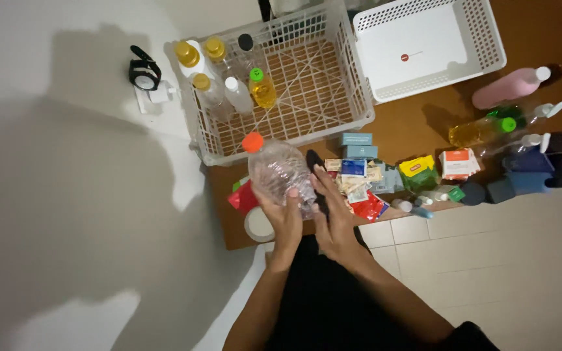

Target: The person wipes multiple detergent and cleaning product bottles with a dark cloth and places them into a white plastic basket. The person handles clear, yellow, pink, and green bottles one at a time, wiping each before stacking them in the basket.

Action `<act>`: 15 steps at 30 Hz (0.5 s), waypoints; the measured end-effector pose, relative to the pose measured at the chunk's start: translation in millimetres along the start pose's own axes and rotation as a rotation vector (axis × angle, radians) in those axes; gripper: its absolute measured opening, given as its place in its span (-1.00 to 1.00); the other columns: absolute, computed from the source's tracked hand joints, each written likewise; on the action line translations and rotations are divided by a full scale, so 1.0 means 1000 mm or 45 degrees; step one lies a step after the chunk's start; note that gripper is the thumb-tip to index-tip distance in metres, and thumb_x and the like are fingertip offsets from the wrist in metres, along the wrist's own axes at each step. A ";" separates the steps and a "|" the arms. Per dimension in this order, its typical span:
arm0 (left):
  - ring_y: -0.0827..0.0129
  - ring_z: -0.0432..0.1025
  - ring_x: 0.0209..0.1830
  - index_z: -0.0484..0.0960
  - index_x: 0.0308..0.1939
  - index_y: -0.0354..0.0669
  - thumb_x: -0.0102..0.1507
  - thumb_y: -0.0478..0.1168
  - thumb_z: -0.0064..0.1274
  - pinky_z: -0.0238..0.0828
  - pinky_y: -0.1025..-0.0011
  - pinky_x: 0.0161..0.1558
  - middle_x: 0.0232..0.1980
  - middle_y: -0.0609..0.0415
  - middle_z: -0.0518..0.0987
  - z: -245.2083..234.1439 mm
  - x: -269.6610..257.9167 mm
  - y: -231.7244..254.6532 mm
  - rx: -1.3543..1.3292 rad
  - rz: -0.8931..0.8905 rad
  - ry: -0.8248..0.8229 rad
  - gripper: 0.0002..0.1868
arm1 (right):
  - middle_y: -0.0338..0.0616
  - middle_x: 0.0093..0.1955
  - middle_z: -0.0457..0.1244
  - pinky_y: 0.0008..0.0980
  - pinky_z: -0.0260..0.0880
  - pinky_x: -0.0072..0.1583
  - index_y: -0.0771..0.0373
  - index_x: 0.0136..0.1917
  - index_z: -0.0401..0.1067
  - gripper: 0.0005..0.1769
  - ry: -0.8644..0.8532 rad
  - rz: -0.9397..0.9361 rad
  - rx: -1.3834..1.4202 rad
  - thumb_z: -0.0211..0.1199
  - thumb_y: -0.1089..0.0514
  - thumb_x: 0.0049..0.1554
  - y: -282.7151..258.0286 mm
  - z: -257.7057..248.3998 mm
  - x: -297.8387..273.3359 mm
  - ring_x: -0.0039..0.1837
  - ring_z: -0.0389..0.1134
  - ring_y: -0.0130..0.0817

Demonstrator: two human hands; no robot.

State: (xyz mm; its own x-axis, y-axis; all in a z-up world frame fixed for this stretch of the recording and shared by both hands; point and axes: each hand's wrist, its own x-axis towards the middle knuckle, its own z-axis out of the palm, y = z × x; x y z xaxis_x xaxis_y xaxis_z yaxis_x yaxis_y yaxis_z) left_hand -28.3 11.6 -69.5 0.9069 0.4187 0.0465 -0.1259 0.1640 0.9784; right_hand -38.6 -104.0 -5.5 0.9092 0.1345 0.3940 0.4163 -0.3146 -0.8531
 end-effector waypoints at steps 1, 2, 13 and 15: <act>0.11 0.21 0.52 -0.06 0.61 -0.32 0.31 0.00 0.23 0.08 0.15 0.54 0.52 -0.19 0.25 -0.006 0.003 -0.002 0.002 -0.001 -0.007 0.00 | 0.40 0.53 0.09 -0.05 -0.02 0.58 0.52 0.49 0.18 -0.42 0.006 0.002 0.000 -0.09 -0.03 0.47 0.019 0.008 -0.008 0.60 0.10 0.16; 0.12 0.21 0.52 -0.06 0.61 -0.32 0.30 0.00 0.24 0.09 0.15 0.54 0.53 -0.19 0.23 -0.014 0.004 -0.004 0.004 0.028 -0.006 0.02 | 0.33 0.46 0.18 -0.08 0.08 0.54 0.49 0.45 0.23 -0.47 0.044 0.199 0.006 -0.08 0.00 0.44 0.038 0.016 -0.018 0.53 0.19 0.11; 0.13 0.23 0.49 0.02 0.55 -0.26 0.11 -0.04 0.44 0.21 0.15 0.49 0.48 -0.13 0.23 -0.022 0.018 0.009 0.021 -0.013 -0.179 0.13 | 0.29 0.41 0.23 0.00 0.27 0.36 0.41 0.38 0.32 -0.48 0.104 0.447 -0.781 0.21 0.10 0.23 0.174 0.056 -0.055 0.38 0.26 0.21; 0.12 0.22 0.50 0.01 0.54 -0.26 0.10 -0.10 0.46 0.18 0.16 0.51 0.47 -0.13 0.23 -0.018 0.021 0.006 0.053 -0.077 -0.238 0.13 | 0.39 0.39 0.17 0.03 0.27 0.31 0.49 0.42 0.28 -0.28 -0.052 0.239 -0.746 0.28 0.19 0.03 0.178 0.056 -0.052 0.36 0.21 0.28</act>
State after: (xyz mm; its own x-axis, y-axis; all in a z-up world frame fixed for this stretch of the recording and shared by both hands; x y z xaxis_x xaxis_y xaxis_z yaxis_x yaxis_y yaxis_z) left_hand -17.0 37.5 -66.7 0.9717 0.2355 0.0201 -0.0556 0.1450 0.9879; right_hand -11.5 -114.0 -197.3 0.9710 0.0588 0.2318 0.1850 -0.7990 -0.5721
